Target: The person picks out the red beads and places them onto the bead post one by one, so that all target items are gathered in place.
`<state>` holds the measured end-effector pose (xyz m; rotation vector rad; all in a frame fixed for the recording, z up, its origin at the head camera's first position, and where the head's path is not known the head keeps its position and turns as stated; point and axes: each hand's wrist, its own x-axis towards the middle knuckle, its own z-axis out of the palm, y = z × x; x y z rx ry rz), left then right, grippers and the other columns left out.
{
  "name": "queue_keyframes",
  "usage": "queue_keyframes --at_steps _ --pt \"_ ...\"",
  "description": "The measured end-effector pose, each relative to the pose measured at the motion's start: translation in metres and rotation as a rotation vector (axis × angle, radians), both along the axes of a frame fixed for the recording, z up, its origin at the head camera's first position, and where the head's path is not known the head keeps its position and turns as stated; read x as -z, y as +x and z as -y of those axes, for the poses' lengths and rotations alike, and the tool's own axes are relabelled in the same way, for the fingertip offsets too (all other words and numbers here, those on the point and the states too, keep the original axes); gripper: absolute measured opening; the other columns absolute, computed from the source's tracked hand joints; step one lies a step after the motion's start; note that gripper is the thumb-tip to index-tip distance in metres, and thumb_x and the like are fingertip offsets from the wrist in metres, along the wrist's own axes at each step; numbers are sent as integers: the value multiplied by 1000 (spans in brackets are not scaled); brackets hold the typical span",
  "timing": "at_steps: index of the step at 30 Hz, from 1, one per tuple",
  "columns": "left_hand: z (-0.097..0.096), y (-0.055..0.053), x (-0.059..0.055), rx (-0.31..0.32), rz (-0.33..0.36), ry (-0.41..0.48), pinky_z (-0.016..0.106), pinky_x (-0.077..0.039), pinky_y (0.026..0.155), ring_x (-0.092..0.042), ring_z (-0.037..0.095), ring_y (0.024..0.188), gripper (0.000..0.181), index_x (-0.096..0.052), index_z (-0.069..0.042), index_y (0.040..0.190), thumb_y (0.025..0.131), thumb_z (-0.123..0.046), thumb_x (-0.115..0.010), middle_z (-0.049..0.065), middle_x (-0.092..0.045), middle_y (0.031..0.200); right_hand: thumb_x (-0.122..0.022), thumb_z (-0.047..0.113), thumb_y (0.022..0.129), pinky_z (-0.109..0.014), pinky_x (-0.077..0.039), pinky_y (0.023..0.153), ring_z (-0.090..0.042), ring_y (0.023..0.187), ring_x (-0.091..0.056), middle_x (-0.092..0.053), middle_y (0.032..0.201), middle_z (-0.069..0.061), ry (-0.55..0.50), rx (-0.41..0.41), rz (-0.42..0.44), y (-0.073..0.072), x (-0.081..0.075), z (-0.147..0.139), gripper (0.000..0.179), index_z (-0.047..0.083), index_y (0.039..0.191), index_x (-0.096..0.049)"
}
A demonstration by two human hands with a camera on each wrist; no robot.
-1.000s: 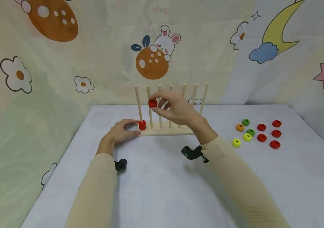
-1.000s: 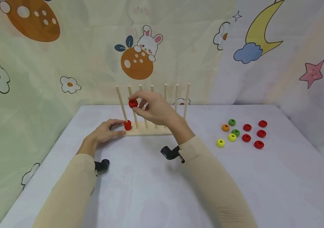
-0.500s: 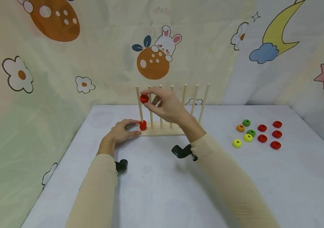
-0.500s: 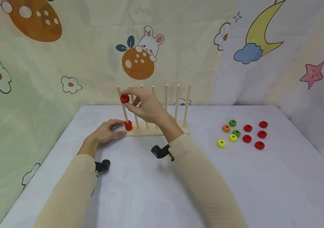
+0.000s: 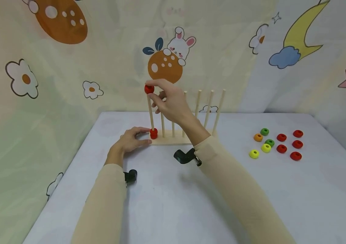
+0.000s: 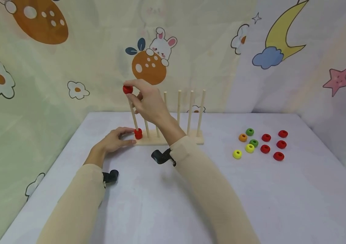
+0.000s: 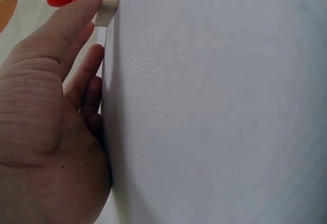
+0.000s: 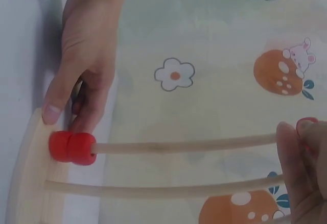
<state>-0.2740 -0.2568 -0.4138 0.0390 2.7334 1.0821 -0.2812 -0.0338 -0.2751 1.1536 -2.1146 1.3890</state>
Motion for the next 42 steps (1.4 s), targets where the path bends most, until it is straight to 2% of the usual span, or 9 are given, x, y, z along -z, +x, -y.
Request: queue_keyframes --at_steps 7,12,15,20,25,29,33,39,42 --pt "-1 -3 1 -18 31 9 73 -17 117 -17 35 153 59 -57 -36 143 89 -46 -78 4 -42 160 -67 7 99 -22 -58 58 -14 62 -68 -65 124 -8 94 92 49 1 -8 7 32 5 130 -65" --pt "-1 -1 0 -5 19 12 72 -14 118 -18 36 153 60 -57 -33 144 90 -45 -77 5 -44 158 -66 9 100 -22 -59 58 -15 66 -72 -65 124 -9 102 103 87 -2 -8 7 32 6 131 -65" --pt "1 -1 1 1 14 14 72 -14 118 -20 36 153 60 -57 -32 144 90 -45 -77 5 -44 158 -67 10 100 -21 -58 58 -13 65 -72 -67 120 -9 140 120 100 -2 -7 9 33 7 133 -66" --pt "1 0 -1 16 2 14 72 -13 118 -25 35 153 59 -58 -33 144 89 -46 -77 4 -44 158 -70 12 98 -21 -58 58 -12 61 -71 -68 123 -9 205 121 111 -2 -4 9 44 10 141 -61" --pt "2 0 0 31 -16 11 71 -12 119 -27 32 153 60 -57 -32 145 90 -45 -77 4 -44 160 -71 13 98 -21 -58 60 -13 62 -71 -63 129 -10 190 76 46 3 -1 6 43 9 139 -61" --pt "2 -2 1 37 -30 2 71 -11 120 -28 31 153 60 -57 -30 145 91 -44 -76 4 -45 159 -70 8 97 -22 -59 63 -12 69 -71 -59 134 -10 124 36 -19 9 2 0 39 7 135 -63" --pt "-1 -3 0 48 -27 2 69 -10 121 -28 31 153 60 -57 -30 145 91 -45 -76 5 -45 159 -69 2 96 -26 -60 61 -14 71 -70 -57 136 -10 66 -3 -44 14 2 -11 39 4 134 -62" --pt "2 -1 -2 22 -12 16 68 -18 121 -27 33 154 60 -56 -29 146 91 -42 -77 6 -43 160 -68 5 97 -21 -58 62 -13 73 -68 -59 128 -10 86 28 -112 18 -4 -19 37 5 133 -62" --pt "2 -2 0 21 -4 25 68 -18 121 -27 34 154 62 -55 -28 147 91 -42 -77 7 -42 161 -68 5 96 -21 -58 63 -12 74 -70 -59 128 -10 100 36 -113 19 -6 -27 37 5 133 -62"
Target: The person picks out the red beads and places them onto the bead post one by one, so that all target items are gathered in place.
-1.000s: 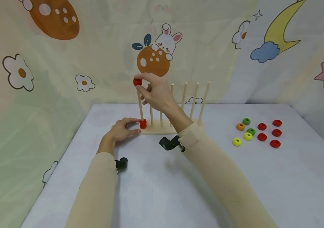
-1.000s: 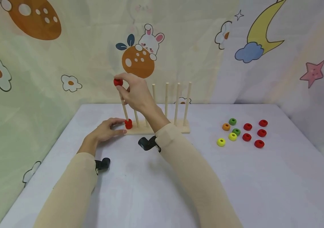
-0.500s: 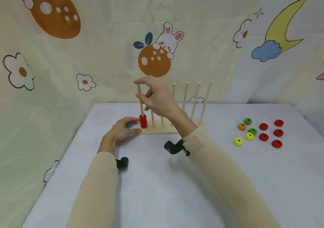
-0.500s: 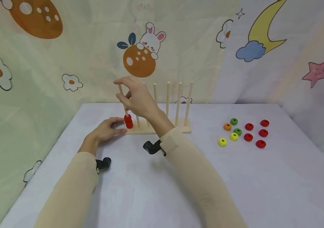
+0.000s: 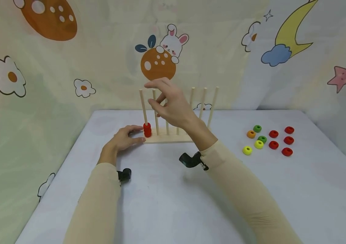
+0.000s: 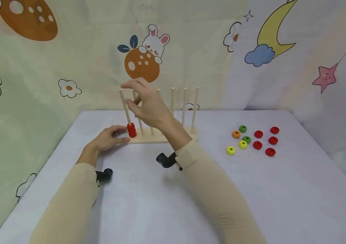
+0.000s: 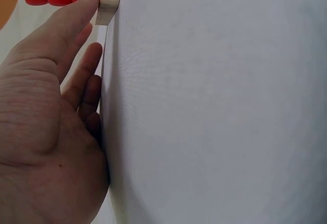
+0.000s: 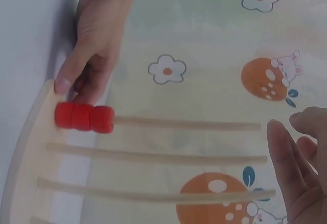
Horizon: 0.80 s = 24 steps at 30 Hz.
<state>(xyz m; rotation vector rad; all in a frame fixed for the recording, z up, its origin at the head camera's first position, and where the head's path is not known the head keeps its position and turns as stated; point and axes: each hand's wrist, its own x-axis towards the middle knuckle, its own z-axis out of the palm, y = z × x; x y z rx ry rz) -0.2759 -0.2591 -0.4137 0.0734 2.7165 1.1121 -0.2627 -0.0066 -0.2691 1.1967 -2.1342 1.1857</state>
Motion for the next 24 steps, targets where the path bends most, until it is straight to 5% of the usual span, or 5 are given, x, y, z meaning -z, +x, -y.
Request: queue_keyframes --at_steps 14,24 --pt "3 4 1 14 -8 -35 70 -14 120 -24 36 154 67 -53 -27 148 89 -48 -76 7 -41 161 -69 -3 93 -31 -59 54 -14 71 -70 -58 131 -10 -47 9 4 1 7 -46 42 3 134 -60" --pt "2 1 2 23 -1 -8 69 -13 120 -28 37 153 65 -55 -26 147 89 -45 -77 8 -41 161 -70 -5 92 -25 -57 53 -14 72 -70 -57 132 -9 -12 59 34 8 24 -79 44 6 134 -61"
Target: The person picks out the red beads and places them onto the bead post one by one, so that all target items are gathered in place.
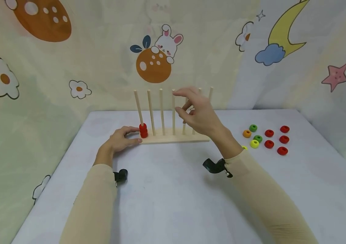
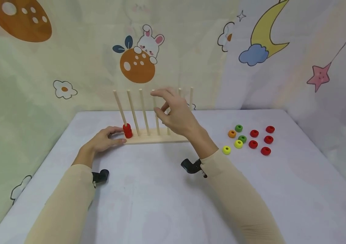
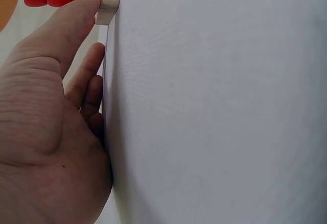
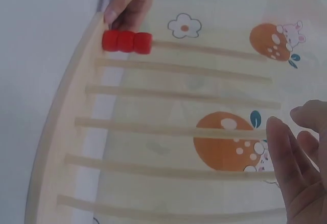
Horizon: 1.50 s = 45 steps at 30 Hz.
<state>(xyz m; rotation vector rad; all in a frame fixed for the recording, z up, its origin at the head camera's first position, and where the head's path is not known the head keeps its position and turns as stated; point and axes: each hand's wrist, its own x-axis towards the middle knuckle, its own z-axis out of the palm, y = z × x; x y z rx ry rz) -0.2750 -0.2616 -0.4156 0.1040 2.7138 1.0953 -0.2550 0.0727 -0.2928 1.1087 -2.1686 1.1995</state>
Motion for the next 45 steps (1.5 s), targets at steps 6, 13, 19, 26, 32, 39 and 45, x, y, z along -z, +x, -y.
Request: queue_keyframes --at_steps 6,13,19,26,32,39,45 --pt "1 3 1 3 0 -17 70 -12 120 -27 38 153 66 -53 -25 148 90 -46 -76 10 -40 162 -71 -6 91 -27 -58 52 -15 72 -70 -57 131 -10 -23 20 -40 1 2 -18 46 5 134 -60" --pt "1 6 5 -10 11 -1 71 -7 120 -22 38 155 71 -50 -26 151 89 -47 -78 10 -37 164 -72 -7 89 -23 -57 52 -16 72 -70 -59 129 -10 -2 73 -85 5 2 -46 47 4 134 -61" --pt "3 6 1 -15 4 -18 70 -14 120 -22 39 154 71 -52 -26 151 88 -48 -78 9 -39 162 -75 -3 89 -16 -54 56 -16 74 -70 -59 133 -12 94 173 -133 11 0 -69 49 4 136 -61" --pt "1 8 -2 -18 9 -13 72 -12 119 -21 41 154 70 -52 -24 150 89 -45 -77 11 -37 163 -73 -5 89 -12 -53 59 -15 74 -69 -60 127 -11 115 203 -107 14 4 -86 49 5 135 -61" --pt "0 8 -1 -15 -2 -5 70 -13 120 -23 39 154 70 -52 -23 150 89 -44 -78 11 -39 163 -74 -3 90 -11 -54 60 -14 75 -68 -59 129 -10 155 270 -75 16 6 -106 51 7 138 -60" --pt "-3 7 -2 2 -17 4 70 -8 120 -24 38 154 70 -53 -22 149 89 -46 -78 11 -41 161 -75 -5 88 -11 -54 60 -13 74 -68 -61 125 -10 161 285 -66 19 17 -129 51 6 136 -61" --pt "-5 6 -5 3 -19 -11 72 -6 120 -24 39 154 69 -53 -21 149 90 -45 -77 11 -42 161 -76 -4 87 -9 -53 63 -8 76 -66 -62 125 -9 190 320 -62 21 26 -147 52 8 136 -62"
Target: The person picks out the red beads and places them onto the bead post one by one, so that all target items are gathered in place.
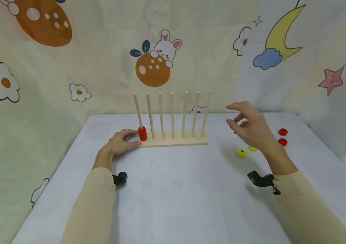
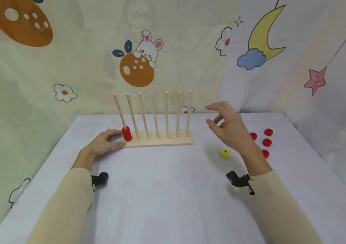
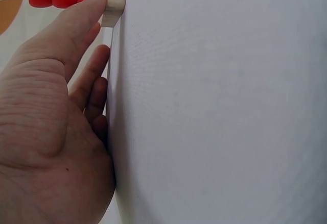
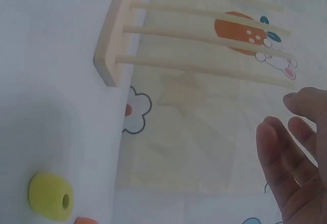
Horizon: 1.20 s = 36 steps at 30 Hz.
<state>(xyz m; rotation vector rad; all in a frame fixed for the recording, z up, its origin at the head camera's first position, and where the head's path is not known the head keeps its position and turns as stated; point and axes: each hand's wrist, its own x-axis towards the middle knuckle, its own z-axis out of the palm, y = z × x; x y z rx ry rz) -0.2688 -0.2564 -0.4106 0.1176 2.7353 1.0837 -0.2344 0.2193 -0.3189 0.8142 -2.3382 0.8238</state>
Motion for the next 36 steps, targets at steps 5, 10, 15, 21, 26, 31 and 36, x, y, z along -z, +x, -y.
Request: queue_keyframes --at_steps 5,10,15,21,26,31,36 --pt "-1 -1 -2 1 -1 -2 72 -7 120 -24 38 154 69 -52 -21 150 90 -45 -77 11 -41 161 -77 -6 86 -8 -52 63 3 78 -62 -63 124 -6 -24 24 6 7 1 -16 51 8 134 -64" --pt "-1 -3 -3 7 8 -8 73 -6 119 -23 39 154 69 -52 -22 150 90 -45 -76 12 -39 162 -78 -4 85 -8 -51 64 4 78 -60 -63 120 -2 -3 55 18 14 4 -30 50 10 132 -66" --pt "-2 -5 -1 7 18 -7 72 -6 120 -23 39 154 68 -53 -23 149 89 -45 -77 11 -39 162 -80 -6 83 -8 -50 64 2 77 -61 -63 118 -2 26 64 17 20 12 -43 51 9 129 -66" --pt "0 -5 0 19 9 -24 72 -6 119 -22 40 154 70 -51 -22 151 90 -47 -76 12 -38 162 -80 -6 82 -8 -50 66 4 78 -60 -64 118 -1 43 95 20 26 22 -57 50 8 128 -67" --pt "0 -4 0 25 9 -12 69 -12 121 -23 39 154 69 -51 -21 151 91 -45 -75 11 -39 162 -81 -8 80 -8 -49 66 6 79 -59 -65 116 -2 48 108 6 27 28 -68 53 8 129 -67" --pt "0 -2 0 20 24 -16 68 -16 121 -25 39 153 71 -50 -21 152 91 -46 -75 12 -38 162 -81 -6 82 -6 -49 68 4 78 -57 -64 120 -3 78 132 40 27 30 -78 55 9 132 -65" --pt "3 1 0 9 32 -19 69 -17 120 -25 40 153 72 -49 -21 153 91 -45 -75 12 -39 162 -80 -3 85 -9 -51 65 -2 73 -59 -64 118 -4 107 174 130 29 37 -85 52 10 132 -63"
